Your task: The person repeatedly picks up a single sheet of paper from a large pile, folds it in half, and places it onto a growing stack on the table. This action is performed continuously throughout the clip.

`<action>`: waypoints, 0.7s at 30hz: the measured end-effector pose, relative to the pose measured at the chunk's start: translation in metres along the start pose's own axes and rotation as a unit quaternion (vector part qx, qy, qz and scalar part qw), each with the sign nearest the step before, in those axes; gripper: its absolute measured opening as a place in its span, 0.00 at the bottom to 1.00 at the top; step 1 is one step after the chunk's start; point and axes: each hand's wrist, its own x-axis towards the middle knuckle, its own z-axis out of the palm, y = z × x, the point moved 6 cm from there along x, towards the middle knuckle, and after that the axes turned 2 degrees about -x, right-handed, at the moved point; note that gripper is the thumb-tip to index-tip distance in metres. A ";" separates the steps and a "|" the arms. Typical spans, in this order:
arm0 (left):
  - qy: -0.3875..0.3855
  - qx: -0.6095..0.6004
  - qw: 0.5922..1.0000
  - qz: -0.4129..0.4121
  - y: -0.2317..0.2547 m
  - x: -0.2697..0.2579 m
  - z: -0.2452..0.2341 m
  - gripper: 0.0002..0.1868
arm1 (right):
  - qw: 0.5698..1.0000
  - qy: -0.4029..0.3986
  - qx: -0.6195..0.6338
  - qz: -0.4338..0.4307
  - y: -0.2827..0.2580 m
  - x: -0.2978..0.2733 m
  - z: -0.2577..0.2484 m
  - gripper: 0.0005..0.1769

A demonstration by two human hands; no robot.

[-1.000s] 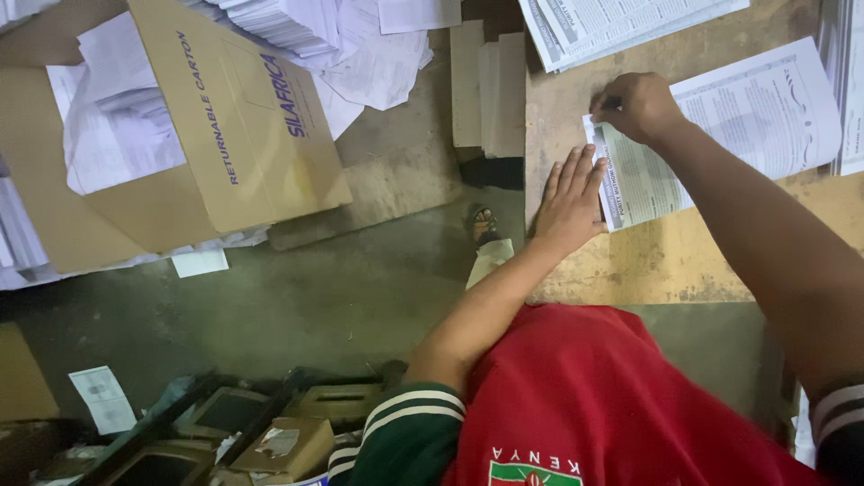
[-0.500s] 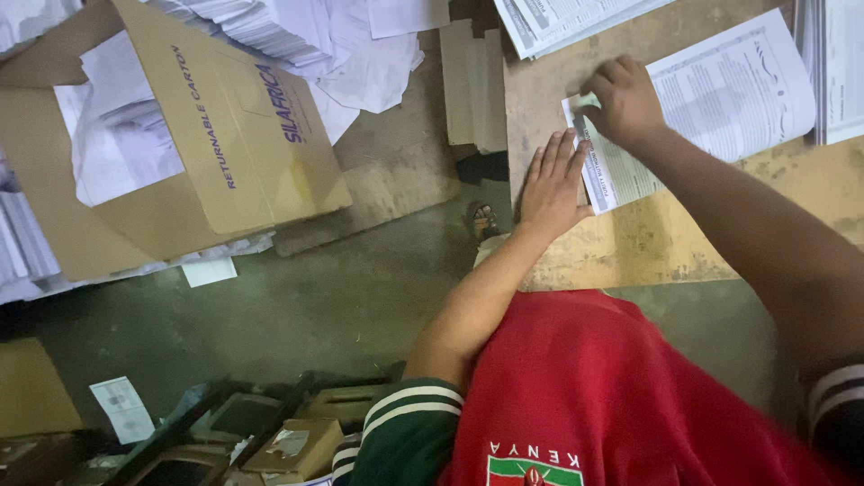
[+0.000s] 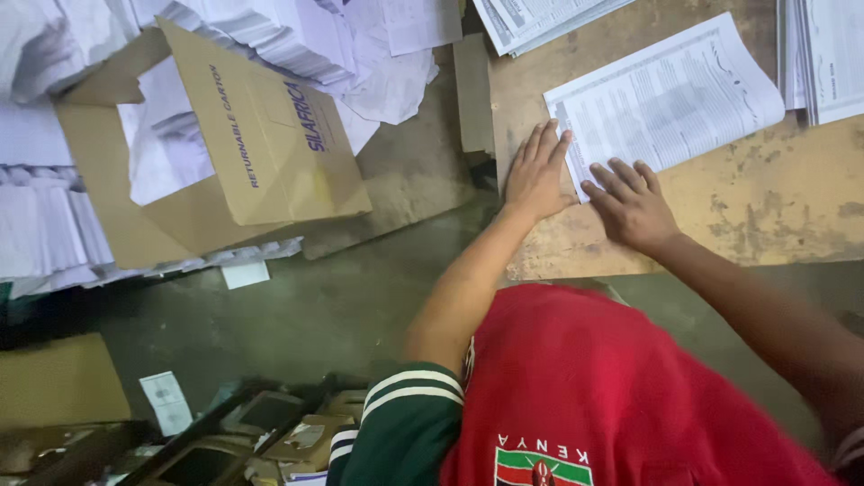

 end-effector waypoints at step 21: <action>-0.047 0.023 0.997 -0.064 0.015 0.012 0.012 0.64 | 0.975 -0.063 -0.009 0.213 0.034 -0.049 -0.029 0.17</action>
